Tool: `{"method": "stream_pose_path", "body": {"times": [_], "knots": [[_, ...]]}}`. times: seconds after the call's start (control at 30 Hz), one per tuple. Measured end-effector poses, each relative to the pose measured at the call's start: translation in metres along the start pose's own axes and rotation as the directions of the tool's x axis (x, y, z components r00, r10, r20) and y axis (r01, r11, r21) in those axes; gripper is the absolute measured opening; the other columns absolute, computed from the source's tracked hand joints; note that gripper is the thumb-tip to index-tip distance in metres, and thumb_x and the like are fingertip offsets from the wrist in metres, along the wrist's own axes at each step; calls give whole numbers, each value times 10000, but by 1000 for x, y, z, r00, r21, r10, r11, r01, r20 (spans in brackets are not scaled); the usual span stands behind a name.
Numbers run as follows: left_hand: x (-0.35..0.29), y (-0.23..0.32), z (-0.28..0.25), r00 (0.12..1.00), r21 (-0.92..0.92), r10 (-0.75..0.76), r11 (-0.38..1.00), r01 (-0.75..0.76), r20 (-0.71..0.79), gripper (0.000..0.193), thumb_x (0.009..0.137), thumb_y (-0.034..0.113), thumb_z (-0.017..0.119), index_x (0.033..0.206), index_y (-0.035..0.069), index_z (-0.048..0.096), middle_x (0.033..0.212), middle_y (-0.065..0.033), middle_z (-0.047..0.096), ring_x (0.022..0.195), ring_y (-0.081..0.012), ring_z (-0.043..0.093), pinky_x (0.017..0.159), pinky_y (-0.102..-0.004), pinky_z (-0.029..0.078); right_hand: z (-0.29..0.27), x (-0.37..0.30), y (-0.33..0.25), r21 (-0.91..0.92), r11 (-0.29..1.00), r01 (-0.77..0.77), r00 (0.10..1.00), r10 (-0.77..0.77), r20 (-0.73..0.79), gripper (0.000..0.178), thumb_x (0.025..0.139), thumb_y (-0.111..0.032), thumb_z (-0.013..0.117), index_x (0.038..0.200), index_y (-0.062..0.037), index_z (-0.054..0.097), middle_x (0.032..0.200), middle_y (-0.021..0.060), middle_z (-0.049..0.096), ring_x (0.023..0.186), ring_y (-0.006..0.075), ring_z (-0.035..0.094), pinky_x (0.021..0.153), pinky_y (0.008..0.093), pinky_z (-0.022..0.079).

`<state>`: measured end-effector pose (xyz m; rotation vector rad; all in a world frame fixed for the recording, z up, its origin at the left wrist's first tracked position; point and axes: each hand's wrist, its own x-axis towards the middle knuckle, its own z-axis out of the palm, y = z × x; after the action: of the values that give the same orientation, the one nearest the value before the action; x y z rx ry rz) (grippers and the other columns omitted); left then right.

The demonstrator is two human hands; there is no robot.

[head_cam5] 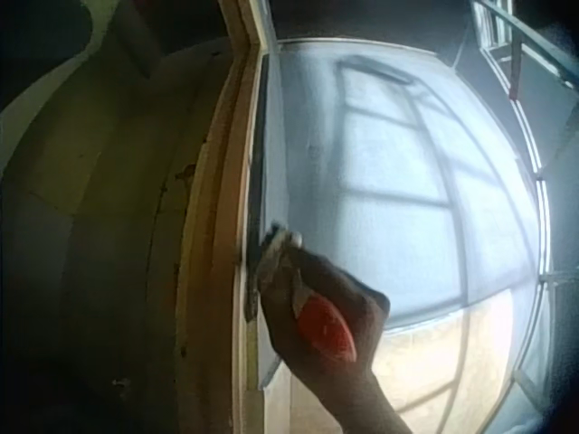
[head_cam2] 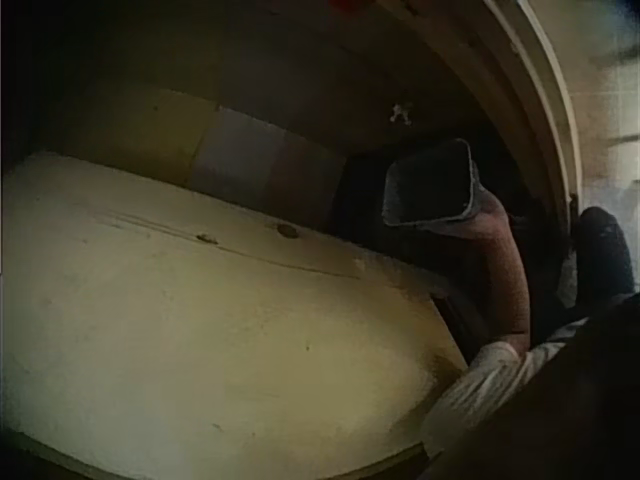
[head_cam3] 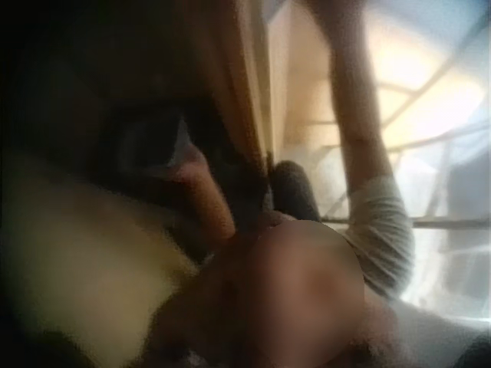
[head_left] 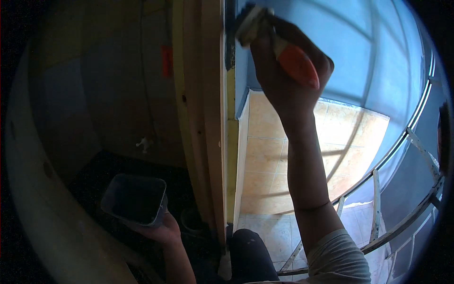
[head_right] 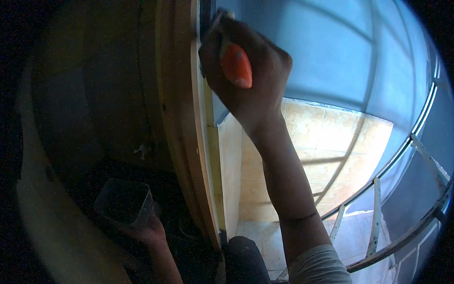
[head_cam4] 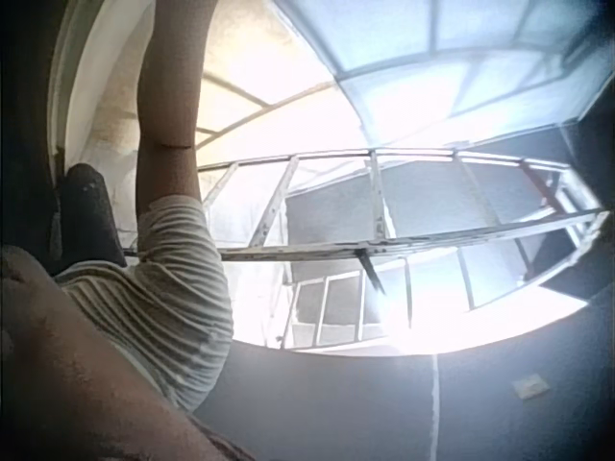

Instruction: The person paints the edges of a doorway and the top of a tiled wall using a brush, dipping it into a container of dark paint held in the other hand.

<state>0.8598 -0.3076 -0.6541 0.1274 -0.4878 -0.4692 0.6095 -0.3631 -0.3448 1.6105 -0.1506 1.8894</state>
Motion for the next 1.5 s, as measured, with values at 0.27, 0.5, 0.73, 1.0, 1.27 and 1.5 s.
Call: {"method": "stream_pose_path", "body": {"times": [0.27,0.5,0.73,1.0,1.27,1.5], "knots": [[5,-1,-5,1000,-52,-12,999,13,9,734,1040,656,365,1625,222,269,1580,-65,434,1353,-287,536,1079,-464,492,-9,-11,-11,-99,994,-34,984,51,170,236,852,-94,802,1065,4,771,855,125,780,752,141,747,706,271,586],[2,-7,-14,993,-152,-115,982,113,-2,712,1050,639,354,1621,222,271,1571,-75,444,1353,-288,538,1044,-451,528,-4,-9,5,-110,989,100,993,-92,78,148,856,-96,742,999,-60,739,780,139,734,661,232,747,596,315,583],[2,-2,3,999,189,40,981,-41,12,717,1049,642,355,1615,208,288,1549,-73,474,1341,-278,551,1037,-445,534,-16,-27,-21,-37,995,-89,996,88,-26,215,900,-89,774,1073,39,760,907,121,783,798,144,739,738,272,583],[-2,3,3,996,-33,-76,997,75,-44,739,1038,654,377,1621,212,275,1591,-67,431,1382,-292,517,1115,-467,473,-18,-77,-32,-154,982,-110,979,133,151,227,880,-56,745,1084,43,752,922,160,780,815,193,762,741,305,593],[-8,4,13,997,-200,-59,977,67,45,840,982,299,677,1637,194,161,1610,-170,351,1430,-355,450,1139,-557,465,-8,-48,-12,-77,996,40,997,-44,-60,315,838,-36,753,1148,3,717,851,132,747,700,225,737,638,315,581],[-7,9,0,999,-26,16,1000,-18,-46,1027,910,173,785,1643,121,68,1632,-209,303,1484,-342,372,1230,-539,341,-29,-100,-44,-157,987,-45,975,78,207,352,826,-19,735,1175,9,703,759,128,711,617,218,706,577,321,565]]}}
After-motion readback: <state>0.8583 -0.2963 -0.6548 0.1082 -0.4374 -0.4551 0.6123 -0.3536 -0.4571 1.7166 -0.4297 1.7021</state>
